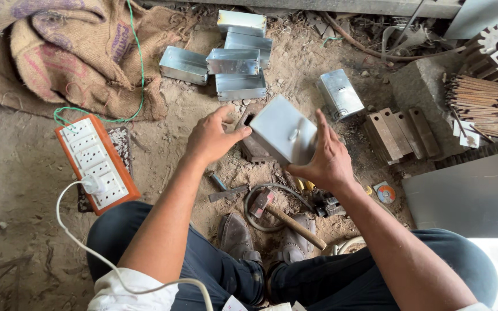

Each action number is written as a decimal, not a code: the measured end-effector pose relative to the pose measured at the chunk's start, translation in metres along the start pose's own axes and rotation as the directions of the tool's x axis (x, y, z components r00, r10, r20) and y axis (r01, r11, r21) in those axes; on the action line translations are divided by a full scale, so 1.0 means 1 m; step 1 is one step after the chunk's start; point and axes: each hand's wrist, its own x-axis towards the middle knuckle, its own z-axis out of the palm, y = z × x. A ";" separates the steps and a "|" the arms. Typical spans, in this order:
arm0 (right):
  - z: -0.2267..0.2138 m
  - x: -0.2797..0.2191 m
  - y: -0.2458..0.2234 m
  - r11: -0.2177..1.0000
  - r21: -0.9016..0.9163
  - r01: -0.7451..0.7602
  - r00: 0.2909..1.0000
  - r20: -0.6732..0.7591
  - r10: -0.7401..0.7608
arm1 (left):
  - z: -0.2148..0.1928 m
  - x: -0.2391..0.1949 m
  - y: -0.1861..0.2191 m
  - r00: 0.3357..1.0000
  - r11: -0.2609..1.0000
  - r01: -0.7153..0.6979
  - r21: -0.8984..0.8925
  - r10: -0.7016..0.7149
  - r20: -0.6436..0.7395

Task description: The person assembles rectangular metal boxes by placing them on a metal anvil and using a hammer to flatten edges and secure seams. The person repeatedly picks up boxes, hammers them, and places them aside.

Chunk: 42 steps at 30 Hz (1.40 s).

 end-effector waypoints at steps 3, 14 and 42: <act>-0.007 -0.003 -0.003 0.999 0.009 -0.033 0.994 -0.099 0.034 | 0.005 0.004 -0.004 1.000 0.934 -0.006 -0.356 0.011 0.012; -0.017 -0.018 -0.034 0.947 0.320 -0.038 0.983 -0.159 0.093 | 0.072 -0.032 0.025 0.999 0.251 0.006 -0.968 0.038 0.016; 0.003 -0.005 0.006 0.761 0.563 -0.321 0.940 0.289 0.182 | 0.052 -0.020 0.014 0.983 0.549 0.133 -0.825 0.036 0.183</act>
